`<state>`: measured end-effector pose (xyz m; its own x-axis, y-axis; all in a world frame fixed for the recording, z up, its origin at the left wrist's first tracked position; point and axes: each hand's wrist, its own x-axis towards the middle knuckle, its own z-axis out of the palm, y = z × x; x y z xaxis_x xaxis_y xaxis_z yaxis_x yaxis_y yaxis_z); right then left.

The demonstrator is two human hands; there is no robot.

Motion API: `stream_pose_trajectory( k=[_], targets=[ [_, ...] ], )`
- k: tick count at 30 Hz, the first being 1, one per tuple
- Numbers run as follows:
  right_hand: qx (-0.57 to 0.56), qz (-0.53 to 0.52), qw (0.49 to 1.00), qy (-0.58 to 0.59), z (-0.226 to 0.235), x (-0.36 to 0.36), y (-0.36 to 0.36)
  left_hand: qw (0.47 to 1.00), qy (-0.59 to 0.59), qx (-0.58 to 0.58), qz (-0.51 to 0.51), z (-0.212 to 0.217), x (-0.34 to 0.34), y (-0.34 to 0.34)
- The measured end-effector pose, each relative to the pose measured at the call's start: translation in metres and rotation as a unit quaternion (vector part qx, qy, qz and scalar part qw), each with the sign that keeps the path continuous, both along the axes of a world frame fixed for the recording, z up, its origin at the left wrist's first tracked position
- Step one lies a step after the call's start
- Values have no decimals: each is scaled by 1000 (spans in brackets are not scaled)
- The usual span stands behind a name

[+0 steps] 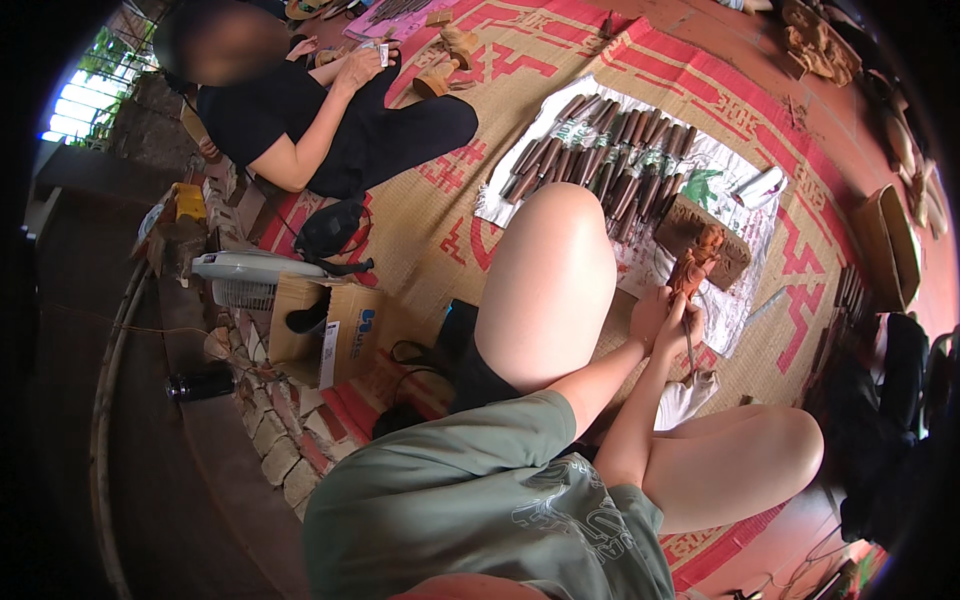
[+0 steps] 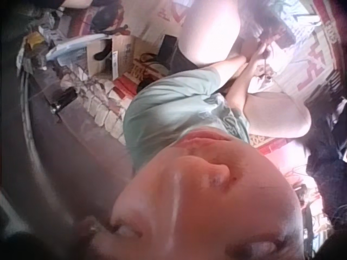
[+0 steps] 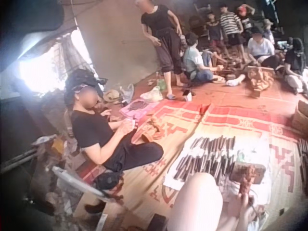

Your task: The person sits on a mat and carves a small wooden figurine using a carving knife. They hold the wood in one hand and carefully shape it with the other, occasionally rotating the piece to access different sides.

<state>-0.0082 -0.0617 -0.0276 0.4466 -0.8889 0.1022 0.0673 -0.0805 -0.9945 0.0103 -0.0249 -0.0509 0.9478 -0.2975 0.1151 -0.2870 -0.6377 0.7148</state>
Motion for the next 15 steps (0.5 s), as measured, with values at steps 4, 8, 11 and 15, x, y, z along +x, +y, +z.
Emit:
stream_pose_trajectory(
  k=[4, 8, 11, 15],
  targets=[
    [-61, -34, 996, 62, 4, -2, 0, 1000, -8, 1, 3, -5, 0, -2],
    [-78, 5, 996, 47, 3, -2, -1, 1000, -3, 24, 2, -4, -2, -2],
    [-34, -29, 996, 73, 8, -4, 6, 999, -4, 39, 0, -9, -6, -1],
    [-52, -7, 997, 55, -12, -2, -6, 996, -68, 52, -6, -8, -4, 0]
  ],
)
